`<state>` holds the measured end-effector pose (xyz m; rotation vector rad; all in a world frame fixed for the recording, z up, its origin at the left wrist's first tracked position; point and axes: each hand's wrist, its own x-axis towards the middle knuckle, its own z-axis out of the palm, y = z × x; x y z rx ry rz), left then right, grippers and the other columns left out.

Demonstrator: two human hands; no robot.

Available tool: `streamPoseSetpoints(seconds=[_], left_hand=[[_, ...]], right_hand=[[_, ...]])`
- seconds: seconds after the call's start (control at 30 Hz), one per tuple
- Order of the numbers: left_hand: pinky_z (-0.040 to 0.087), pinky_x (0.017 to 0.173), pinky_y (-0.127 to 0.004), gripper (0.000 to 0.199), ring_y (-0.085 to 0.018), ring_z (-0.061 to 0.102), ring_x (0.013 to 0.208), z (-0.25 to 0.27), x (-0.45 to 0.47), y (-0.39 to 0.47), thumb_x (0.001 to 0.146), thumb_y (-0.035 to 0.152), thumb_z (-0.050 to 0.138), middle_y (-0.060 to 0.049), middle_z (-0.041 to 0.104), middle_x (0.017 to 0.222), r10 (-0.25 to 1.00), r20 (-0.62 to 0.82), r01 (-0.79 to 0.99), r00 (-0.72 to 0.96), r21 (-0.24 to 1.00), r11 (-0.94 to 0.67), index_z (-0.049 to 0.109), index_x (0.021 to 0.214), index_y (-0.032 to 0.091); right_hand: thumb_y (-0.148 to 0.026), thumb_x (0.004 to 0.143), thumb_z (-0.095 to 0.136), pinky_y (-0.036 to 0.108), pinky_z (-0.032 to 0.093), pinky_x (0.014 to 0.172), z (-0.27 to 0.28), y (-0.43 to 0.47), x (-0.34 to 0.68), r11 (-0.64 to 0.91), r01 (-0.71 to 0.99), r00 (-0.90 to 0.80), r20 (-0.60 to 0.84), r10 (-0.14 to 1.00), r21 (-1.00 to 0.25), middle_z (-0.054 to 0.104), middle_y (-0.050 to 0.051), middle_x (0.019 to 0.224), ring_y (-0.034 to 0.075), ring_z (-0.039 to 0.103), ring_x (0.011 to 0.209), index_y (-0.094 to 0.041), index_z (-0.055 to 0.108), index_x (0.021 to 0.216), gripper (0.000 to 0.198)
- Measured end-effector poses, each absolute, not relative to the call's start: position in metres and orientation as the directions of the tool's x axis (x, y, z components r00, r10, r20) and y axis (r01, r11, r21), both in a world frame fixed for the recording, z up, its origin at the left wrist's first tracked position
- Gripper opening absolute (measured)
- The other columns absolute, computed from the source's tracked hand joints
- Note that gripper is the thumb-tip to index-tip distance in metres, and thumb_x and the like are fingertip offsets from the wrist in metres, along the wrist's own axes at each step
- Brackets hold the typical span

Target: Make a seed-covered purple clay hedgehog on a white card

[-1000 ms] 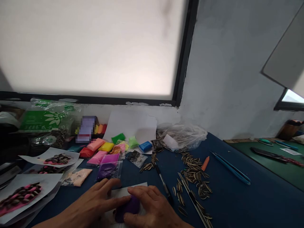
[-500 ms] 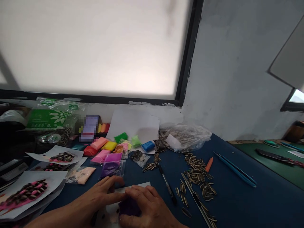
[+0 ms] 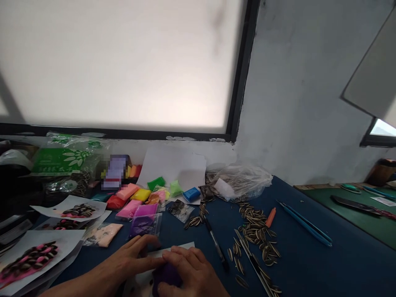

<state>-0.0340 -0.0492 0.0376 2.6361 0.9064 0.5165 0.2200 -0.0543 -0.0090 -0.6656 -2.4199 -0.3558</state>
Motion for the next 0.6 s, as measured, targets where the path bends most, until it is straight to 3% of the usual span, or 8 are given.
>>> streamPoseSetpoints(seconds=[0.13,0.23,0.33,0.47,0.6], left_hand=[[0.048,0.106,-0.043,0.06,-0.032,0.049,0.136,0.04,-0.046,-0.042,0.08,0.027,0.077,-0.002,0.05,0.149,0.699,-0.007,0.554,0.715,0.615,-0.561,0.057,0.134,0.043],[0.042,0.111,-0.044,0.059,-0.029,0.041,0.142,0.042,-0.053,-0.036,0.08,0.009,0.064,0.004,0.042,0.156,0.707,-0.181,0.595,0.683,0.699,-0.396,0.062,0.128,0.043],[0.04,0.112,-0.043,0.057,-0.026,0.041,0.143,0.039,-0.054,-0.031,0.078,0.004,0.054,0.005,0.046,0.154,0.73,-0.147,0.55,0.668,0.758,-0.351,0.067,0.121,0.04],[0.049,0.104,-0.041,0.043,-0.027,0.051,0.135,0.034,-0.05,-0.03,0.085,0.017,0.056,-0.003,0.055,0.146,0.776,-0.071,0.507,0.626,0.793,-0.337,0.064,0.124,0.032],[0.045,0.109,-0.043,0.068,-0.032,0.044,0.14,0.032,-0.047,-0.036,0.076,0.029,0.078,-0.005,0.047,0.153,0.76,-0.07,0.565,0.646,0.713,-0.414,0.052,0.139,0.035]], right_hand=[[-0.046,0.095,0.062,0.038,0.056,0.088,-0.022,-0.049,0.222,0.835,0.538,-0.686,0.634,0.357,0.113,0.068,0.011,0.125,0.027,0.064,0.114,-0.025,0.067,0.109,0.025],[-0.045,0.094,0.061,0.04,0.055,0.086,-0.026,-0.046,0.222,0.827,0.556,-0.677,0.623,0.393,0.083,0.067,0.013,0.124,0.029,0.064,0.113,-0.024,0.067,0.106,0.025],[-0.033,0.095,0.056,0.039,0.053,0.089,-0.023,-0.044,0.223,0.821,0.568,-0.676,0.54,0.502,-0.052,0.064,0.013,0.129,0.028,0.061,0.117,-0.024,0.067,0.108,0.019],[-0.032,0.098,0.045,0.045,0.049,0.093,-0.013,-0.04,0.219,0.81,0.558,-0.625,0.55,0.553,-0.18,0.06,0.013,0.133,0.029,0.057,0.121,-0.025,0.068,0.107,0.026],[-0.024,0.097,0.047,0.041,0.049,0.095,-0.005,-0.033,0.217,0.806,0.539,-0.651,0.487,0.582,-0.243,0.062,0.014,0.131,0.027,0.059,0.118,-0.022,0.066,0.117,0.028]])
